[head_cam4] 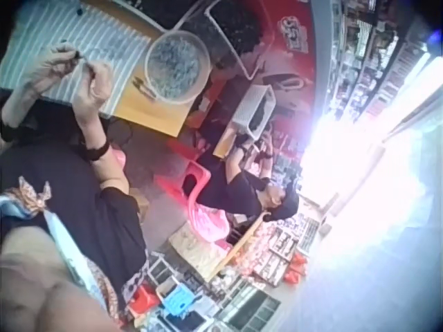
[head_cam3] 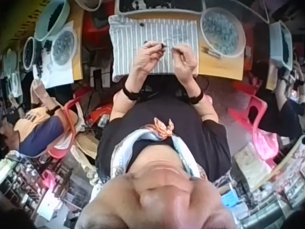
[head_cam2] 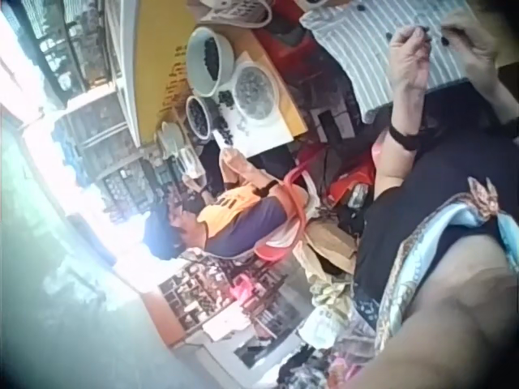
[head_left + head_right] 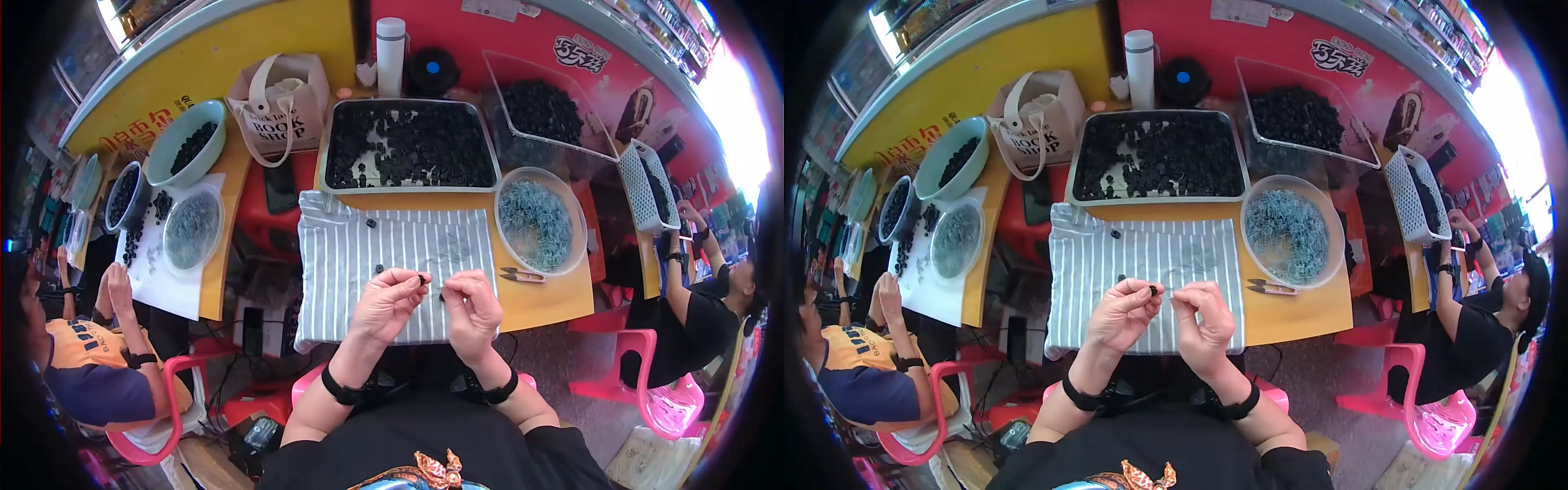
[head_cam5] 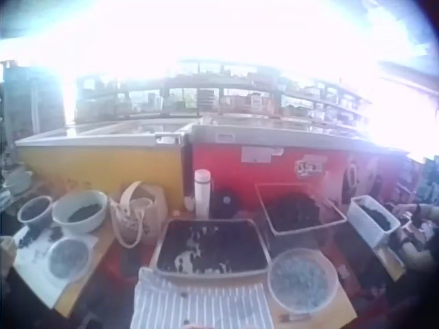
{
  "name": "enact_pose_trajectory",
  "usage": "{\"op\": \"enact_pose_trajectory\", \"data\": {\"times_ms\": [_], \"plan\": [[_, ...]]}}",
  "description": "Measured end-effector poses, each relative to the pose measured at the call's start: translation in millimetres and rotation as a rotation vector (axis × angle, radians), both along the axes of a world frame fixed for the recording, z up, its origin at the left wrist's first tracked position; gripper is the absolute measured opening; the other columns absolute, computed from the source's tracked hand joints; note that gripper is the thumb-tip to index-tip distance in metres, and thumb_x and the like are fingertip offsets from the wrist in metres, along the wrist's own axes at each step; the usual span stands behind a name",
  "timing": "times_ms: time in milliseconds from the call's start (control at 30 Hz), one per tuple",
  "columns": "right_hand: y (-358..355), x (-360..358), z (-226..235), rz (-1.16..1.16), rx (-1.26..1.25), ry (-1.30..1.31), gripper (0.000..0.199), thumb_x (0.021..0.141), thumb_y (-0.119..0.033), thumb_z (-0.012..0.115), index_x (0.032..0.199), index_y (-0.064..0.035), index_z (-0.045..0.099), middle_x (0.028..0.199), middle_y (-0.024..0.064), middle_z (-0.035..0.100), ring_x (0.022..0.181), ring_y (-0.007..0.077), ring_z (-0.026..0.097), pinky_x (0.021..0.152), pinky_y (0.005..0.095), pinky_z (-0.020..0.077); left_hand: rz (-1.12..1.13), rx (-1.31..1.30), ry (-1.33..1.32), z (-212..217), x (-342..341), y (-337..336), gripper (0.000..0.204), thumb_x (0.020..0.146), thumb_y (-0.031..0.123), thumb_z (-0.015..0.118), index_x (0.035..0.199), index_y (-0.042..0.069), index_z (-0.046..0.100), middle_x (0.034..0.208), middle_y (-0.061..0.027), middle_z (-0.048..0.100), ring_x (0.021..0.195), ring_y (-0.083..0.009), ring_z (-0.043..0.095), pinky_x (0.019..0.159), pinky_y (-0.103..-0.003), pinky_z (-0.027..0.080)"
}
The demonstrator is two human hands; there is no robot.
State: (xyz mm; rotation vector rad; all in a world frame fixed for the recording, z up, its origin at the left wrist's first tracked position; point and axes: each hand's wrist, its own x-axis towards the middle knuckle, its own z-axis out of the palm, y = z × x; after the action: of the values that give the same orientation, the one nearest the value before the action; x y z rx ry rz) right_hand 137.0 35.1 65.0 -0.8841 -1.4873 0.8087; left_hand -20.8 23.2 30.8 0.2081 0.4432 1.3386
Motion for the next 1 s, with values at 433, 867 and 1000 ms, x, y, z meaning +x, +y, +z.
{"op": "enact_pose_trajectory", "data": {"times_ms": [433,867,1000], "plan": [[1.0,-7.4,-1.6,-0.077,0.310,-0.157,0.016,0.084,0.010,0.068,0.096,0.0014,0.064,0.087,0.0130,0.062,0.072,0.0222,0.062,0.061,0.0301,0.0513,0.017,-0.063,-0.096,3.6,21.6,-8.3,0.006,0.093,0.002,0.064,0.097,0.000,0.069,0.101,-0.0155,0.071,0.088,-0.0200,0.068,0.079,-0.031,0.056],[2.1,-2.5,-8.5,-0.083,0.613,-0.431,0.035,0.062,0.015,0.067,0.095,0.0023,0.070,0.088,0.0120,0.063,0.072,0.0237,0.059,0.059,0.0300,0.0492,0.070,-0.074,-0.068,5.9,24.6,-9.4,0.005,0.093,0.002,0.064,0.095,0.000,0.068,0.101,-0.0169,0.071,0.090,-0.0198,0.068,0.082,-0.030,0.055],[-0.4,-2.3,-8.3,-0.046,0.502,-0.370,0.026,0.071,0.015,0.068,0.094,0.0022,0.069,0.088,0.0123,0.063,0.073,0.0232,0.061,0.062,0.0300,0.0511,0.083,-0.028,-0.053,4.4,24.4,-9.7,0.005,0.094,0.002,0.063,0.095,0.000,0.068,0.101,-0.0168,0.071,0.090,-0.0199,0.068,0.084,-0.030,0.055]]}}
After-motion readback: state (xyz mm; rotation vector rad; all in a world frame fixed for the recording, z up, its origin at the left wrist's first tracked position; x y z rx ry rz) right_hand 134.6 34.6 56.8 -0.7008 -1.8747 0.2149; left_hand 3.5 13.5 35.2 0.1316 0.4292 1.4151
